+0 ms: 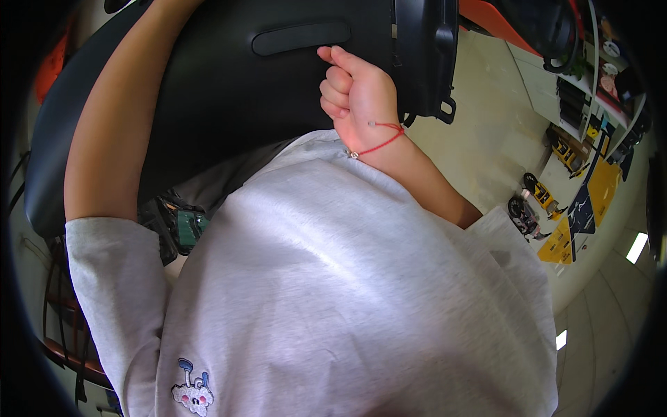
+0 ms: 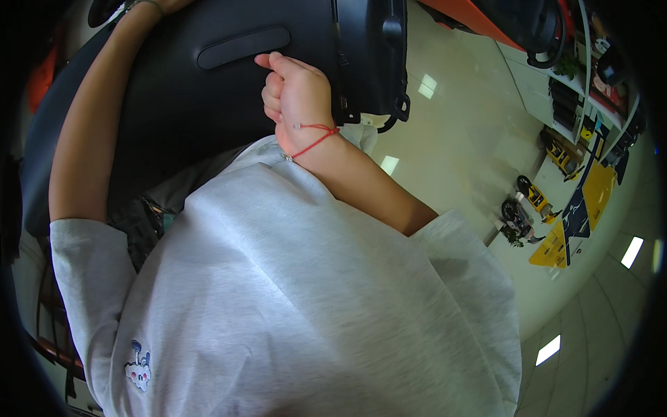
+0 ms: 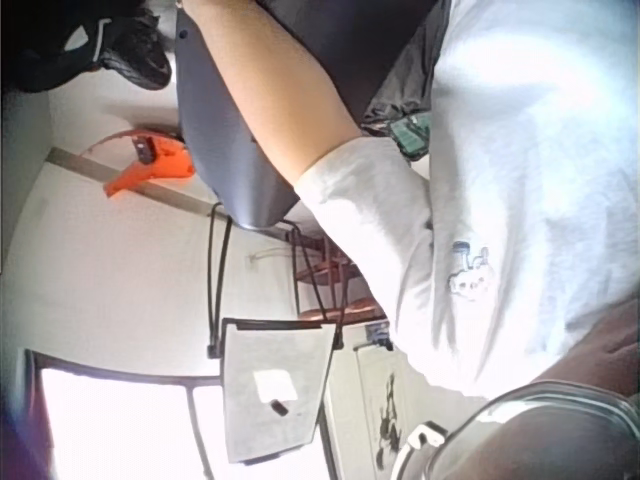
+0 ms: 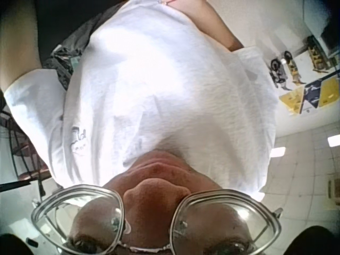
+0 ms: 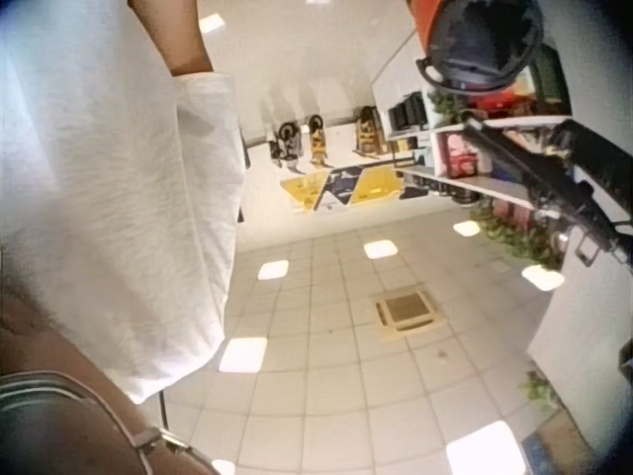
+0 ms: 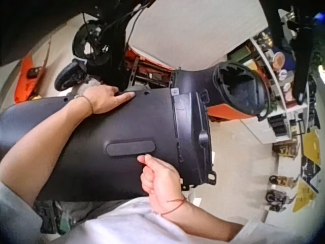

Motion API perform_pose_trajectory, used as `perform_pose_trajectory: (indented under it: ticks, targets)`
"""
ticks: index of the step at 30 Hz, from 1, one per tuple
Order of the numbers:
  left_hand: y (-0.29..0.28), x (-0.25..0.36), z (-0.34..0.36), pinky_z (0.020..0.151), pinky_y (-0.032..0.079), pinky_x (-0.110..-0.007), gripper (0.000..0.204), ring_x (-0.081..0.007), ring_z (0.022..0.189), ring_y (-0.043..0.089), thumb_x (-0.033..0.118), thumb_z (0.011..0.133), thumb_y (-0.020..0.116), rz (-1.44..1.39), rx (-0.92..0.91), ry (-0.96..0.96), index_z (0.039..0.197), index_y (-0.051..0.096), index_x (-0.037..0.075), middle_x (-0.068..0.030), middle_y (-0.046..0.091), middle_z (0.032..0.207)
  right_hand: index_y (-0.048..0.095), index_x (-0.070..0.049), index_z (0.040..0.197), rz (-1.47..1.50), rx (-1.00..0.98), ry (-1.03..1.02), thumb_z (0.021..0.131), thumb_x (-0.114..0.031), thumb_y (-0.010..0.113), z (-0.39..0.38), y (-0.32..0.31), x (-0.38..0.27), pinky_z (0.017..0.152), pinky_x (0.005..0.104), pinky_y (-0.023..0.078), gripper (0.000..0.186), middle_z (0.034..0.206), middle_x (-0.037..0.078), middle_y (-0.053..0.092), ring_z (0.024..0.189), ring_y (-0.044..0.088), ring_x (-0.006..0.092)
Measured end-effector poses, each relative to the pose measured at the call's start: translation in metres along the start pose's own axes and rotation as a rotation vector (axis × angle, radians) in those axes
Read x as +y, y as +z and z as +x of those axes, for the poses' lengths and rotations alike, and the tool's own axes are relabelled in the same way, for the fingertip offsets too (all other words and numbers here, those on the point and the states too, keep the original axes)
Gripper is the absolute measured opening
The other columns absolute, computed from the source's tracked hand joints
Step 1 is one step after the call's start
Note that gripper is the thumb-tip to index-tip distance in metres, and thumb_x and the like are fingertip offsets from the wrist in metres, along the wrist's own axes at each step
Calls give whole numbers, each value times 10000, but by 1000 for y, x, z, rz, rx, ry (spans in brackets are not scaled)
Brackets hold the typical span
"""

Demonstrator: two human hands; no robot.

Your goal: The person aligns a small black plastic cover onto a larger motorcycle fairing, presses it into place by hand, and uses a screwdriver to secure a fastener.

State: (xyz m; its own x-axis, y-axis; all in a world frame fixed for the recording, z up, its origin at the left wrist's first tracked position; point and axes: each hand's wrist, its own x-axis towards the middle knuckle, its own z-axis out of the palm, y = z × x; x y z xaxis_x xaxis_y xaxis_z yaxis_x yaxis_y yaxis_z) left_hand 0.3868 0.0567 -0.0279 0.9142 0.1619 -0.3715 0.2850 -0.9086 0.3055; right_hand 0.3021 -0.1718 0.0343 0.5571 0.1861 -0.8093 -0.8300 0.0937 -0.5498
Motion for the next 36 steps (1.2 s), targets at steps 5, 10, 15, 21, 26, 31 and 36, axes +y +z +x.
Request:
perform_pose_trajectory:
  ticks: [5, 10, 15, 21, 26, 31, 36]
  targets:
    - [-1, 9, 1, 966, 476, -415, 934, -386, 1092, 638, 792, 870, 325, -72, -32, 12, 1077, 706, -35, -266, 675, 1111, 588, 33, 1059, -190, -40, -91, 1008, -196, 497, -13, -16, -1, 448, 239, 184, 252, 542, -73, 269, 465, 229, 41]
    - [-1, 5, 3, 997, 460, -400, 944, -372, 1135, 623, 800, 863, 325, -103, -44, 27, 1118, 700, -29, -248, 666, 1161, 635, 30, 1032, -451, -123, -161, 1000, -198, 488, -29, -10, 7, 461, 230, 187, 273, 561, -81, 312, 488, 235, 29]
    - [0, 2, -1, 1028, 436, -388, 951, -356, 1178, 602, 814, 853, 322, -124, -62, 41, 1150, 697, -9, -223, 653, 1216, 688, 20, 966, -614, -182, -210, 981, -210, 480, -15, 8, 19, 494, 238, 317, 310, 584, -41, 464, 529, 381, 46]
    - [-2, -5, -2, 1034, 432, -387, 956, -345, 1204, 589, 821, 849, 318, -126, -73, 38, 1166, 693, 1, -214, 637, 1254, 628, 32, 1050, -594, -179, -194, 989, -193, 497, -10, 22, 21, 452, 224, 192, 267, 578, -81, 356, 490, 257, 24]
    - [1, -11, 1, 1033, 433, -388, 960, -349, 1202, 590, 825, 846, 317, -121, -71, 43, 1169, 692, 2, -218, 639, 1248, 618, 32, 1041, -546, -179, -143, 991, -187, 498, -9, 31, 21, 449, 225, 191, 255, 572, -79, 356, 485, 258, 25]
    - [2, -13, 2, 1031, 437, -391, 963, -348, 1196, 595, 829, 842, 315, -127, -69, 52, 1155, 698, 3, -218, 647, 1232, 610, 43, 1036, -482, -155, -142, 987, -173, 499, -10, 34, 25, 448, 226, 191, 248, 568, -75, 358, 481, 260, 27]
    - [3, -10, 2, 1022, 445, -388, 953, -342, 1190, 600, 832, 840, 315, -110, -43, 43, 1149, 707, 20, -214, 654, 1221, 601, 48, 1007, -317, -65, -84, 975, -148, 513, -14, 42, 26, 439, 231, 192, 217, 558, -68, 351, 466, 262, 33]
